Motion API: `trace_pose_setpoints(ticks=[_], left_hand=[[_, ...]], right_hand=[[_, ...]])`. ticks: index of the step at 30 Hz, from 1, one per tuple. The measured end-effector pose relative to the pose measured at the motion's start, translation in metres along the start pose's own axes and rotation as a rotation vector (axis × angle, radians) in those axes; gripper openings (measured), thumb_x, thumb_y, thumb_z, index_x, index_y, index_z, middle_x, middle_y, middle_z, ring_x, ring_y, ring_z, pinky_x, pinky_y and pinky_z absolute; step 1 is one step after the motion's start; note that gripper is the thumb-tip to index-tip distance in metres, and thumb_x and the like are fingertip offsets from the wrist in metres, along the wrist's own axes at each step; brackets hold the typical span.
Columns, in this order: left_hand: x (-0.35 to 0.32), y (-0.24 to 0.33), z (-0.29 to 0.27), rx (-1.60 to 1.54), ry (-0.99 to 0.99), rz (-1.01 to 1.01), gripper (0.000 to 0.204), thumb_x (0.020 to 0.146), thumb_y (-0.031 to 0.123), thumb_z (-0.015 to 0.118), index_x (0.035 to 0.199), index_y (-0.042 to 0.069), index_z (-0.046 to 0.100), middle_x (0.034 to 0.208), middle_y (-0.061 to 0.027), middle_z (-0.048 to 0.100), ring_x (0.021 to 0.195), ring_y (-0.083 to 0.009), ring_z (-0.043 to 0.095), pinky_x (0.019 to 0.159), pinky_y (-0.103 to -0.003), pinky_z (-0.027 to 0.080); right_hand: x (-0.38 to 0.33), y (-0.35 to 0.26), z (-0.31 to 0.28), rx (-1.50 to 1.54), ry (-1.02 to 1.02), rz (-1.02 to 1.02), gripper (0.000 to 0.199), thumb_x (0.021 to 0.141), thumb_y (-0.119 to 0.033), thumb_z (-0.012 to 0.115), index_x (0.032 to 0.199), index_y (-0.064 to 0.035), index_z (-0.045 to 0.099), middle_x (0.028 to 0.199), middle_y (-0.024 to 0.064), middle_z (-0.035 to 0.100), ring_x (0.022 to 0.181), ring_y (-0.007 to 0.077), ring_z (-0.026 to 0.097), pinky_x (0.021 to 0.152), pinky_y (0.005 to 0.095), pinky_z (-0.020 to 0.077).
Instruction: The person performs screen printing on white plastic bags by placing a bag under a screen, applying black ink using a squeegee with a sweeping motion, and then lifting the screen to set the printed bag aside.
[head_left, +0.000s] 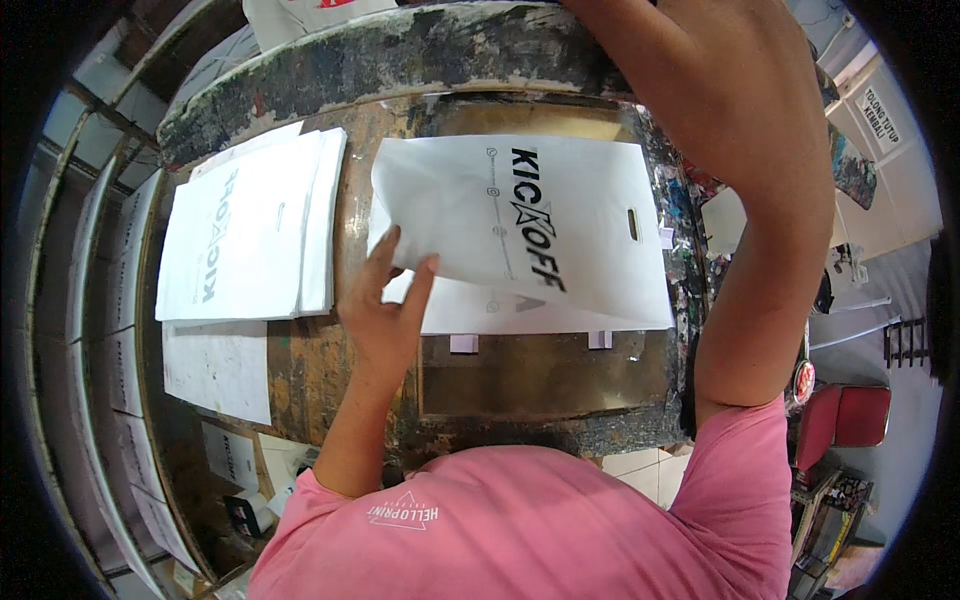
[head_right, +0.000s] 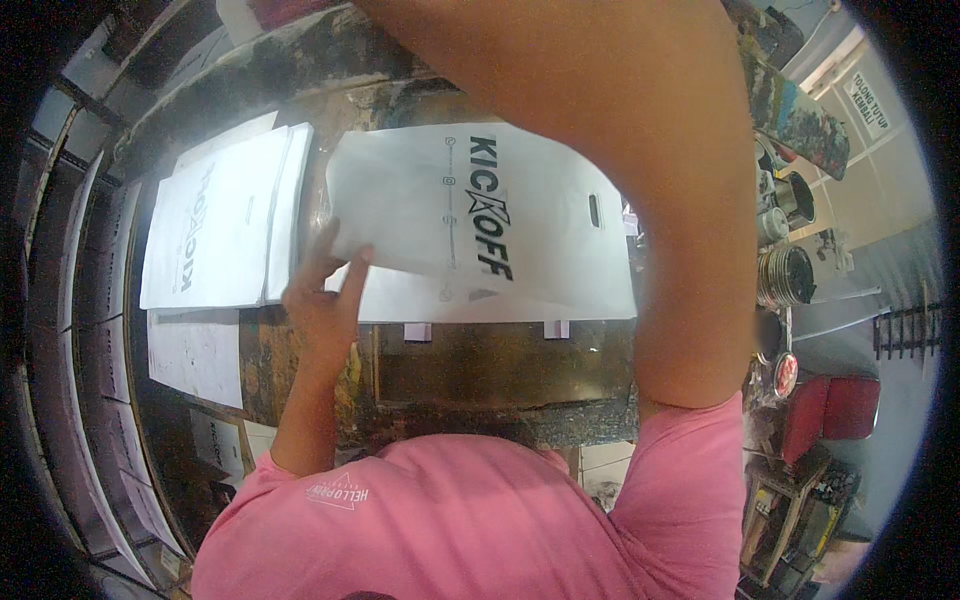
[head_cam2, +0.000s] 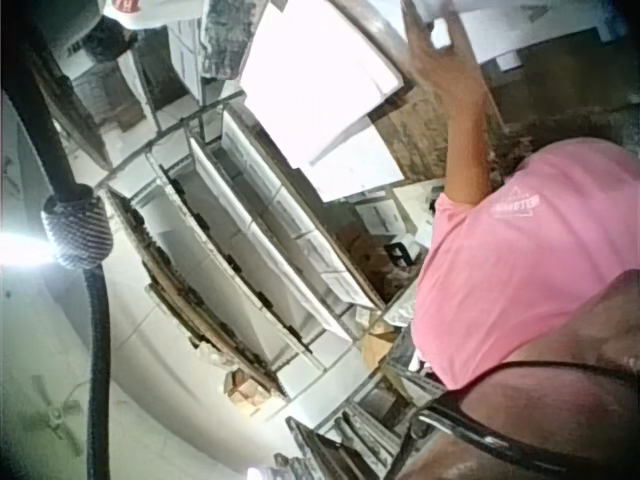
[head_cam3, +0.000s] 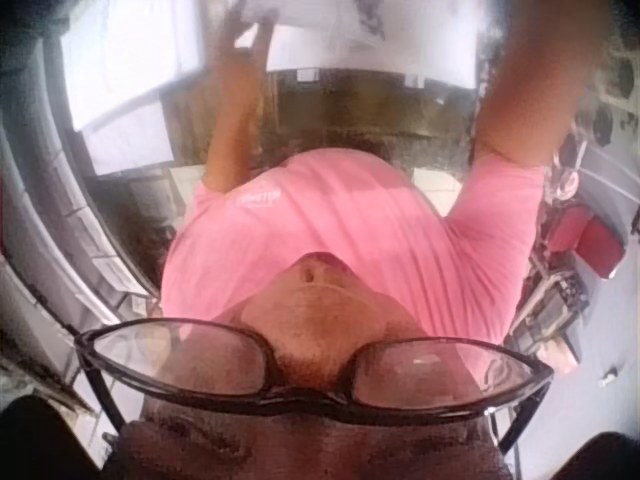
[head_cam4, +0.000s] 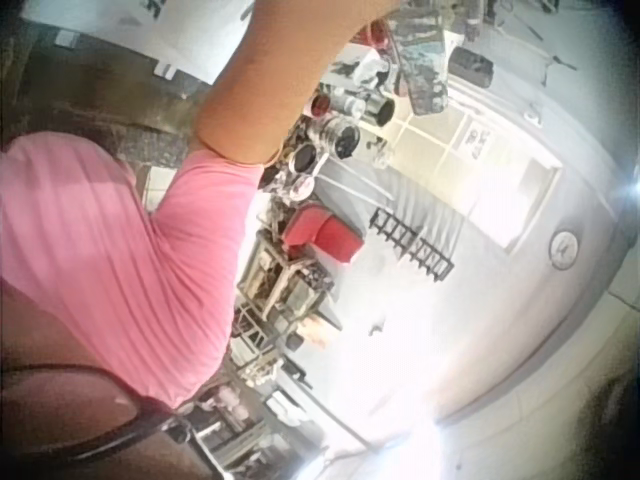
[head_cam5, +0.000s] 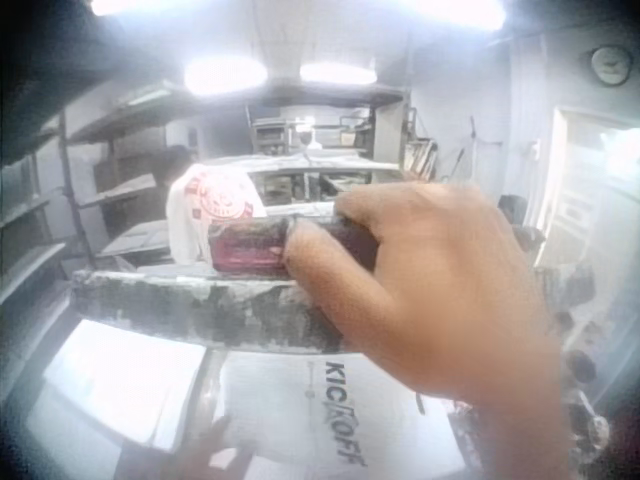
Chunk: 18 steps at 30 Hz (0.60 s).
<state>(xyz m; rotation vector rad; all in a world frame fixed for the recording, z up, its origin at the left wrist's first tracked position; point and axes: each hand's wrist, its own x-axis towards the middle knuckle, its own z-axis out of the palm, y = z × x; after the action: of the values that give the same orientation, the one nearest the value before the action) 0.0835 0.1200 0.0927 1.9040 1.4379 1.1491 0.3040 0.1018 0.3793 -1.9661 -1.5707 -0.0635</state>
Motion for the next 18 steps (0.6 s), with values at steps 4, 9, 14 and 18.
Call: trace_pose_setpoints(ticks=[4,9,14,18], left_hand=[[0.006,-0.001,-0.011,-0.136,0.190,-0.091,0.049,0.092,0.004,0.076,0.139,-0.003,0.064,0.095,-0.0104,0.075,0.073,-0.0077,0.065,0.060,-0.024,0.051],[0.011,-0.047,-0.077,-0.070,0.263,-0.238,0.053,0.095,0.004,0.070,0.146,-0.001,0.059,0.075,0.0000,0.067,0.060,-0.0035,0.050,0.055,-0.022,0.040],[0.050,-0.161,-0.186,-0.013,0.249,-0.238,0.062,0.082,0.002,0.062,0.143,-0.007,0.057,0.125,-0.0206,0.067,0.080,-0.0135,0.065,0.068,-0.027,0.052],[0.108,-0.258,-0.273,0.232,0.156,-0.306,0.072,0.076,0.008,0.068,0.145,-0.006,0.055,0.131,-0.0274,0.067,0.107,-0.0322,0.071,0.092,-0.039,0.057]], right_hand=[[0.000,0.009,0.019,-0.157,0.291,-0.270,0.047,0.091,-0.039,0.059,0.069,-0.0004,0.071,0.052,0.0093,0.060,0.047,0.0203,0.057,0.048,0.0373,0.0444],[-0.015,0.022,0.043,-0.044,0.420,-0.396,0.047,0.094,-0.040,0.059,0.073,0.0003,0.068,0.055,0.0100,0.061,0.050,0.0220,0.058,0.051,0.0385,0.0458],[-0.008,0.029,0.028,-0.019,0.151,-0.353,0.037,0.097,-0.040,0.063,0.106,-0.0060,0.074,0.092,0.0178,0.072,0.089,0.0377,0.068,0.083,0.0473,0.0487],[-0.013,0.046,0.034,-0.157,0.327,-0.481,0.039,0.100,-0.041,0.061,0.107,-0.0056,0.073,0.091,0.0217,0.071,0.088,0.0426,0.067,0.083,0.0464,0.0505]])
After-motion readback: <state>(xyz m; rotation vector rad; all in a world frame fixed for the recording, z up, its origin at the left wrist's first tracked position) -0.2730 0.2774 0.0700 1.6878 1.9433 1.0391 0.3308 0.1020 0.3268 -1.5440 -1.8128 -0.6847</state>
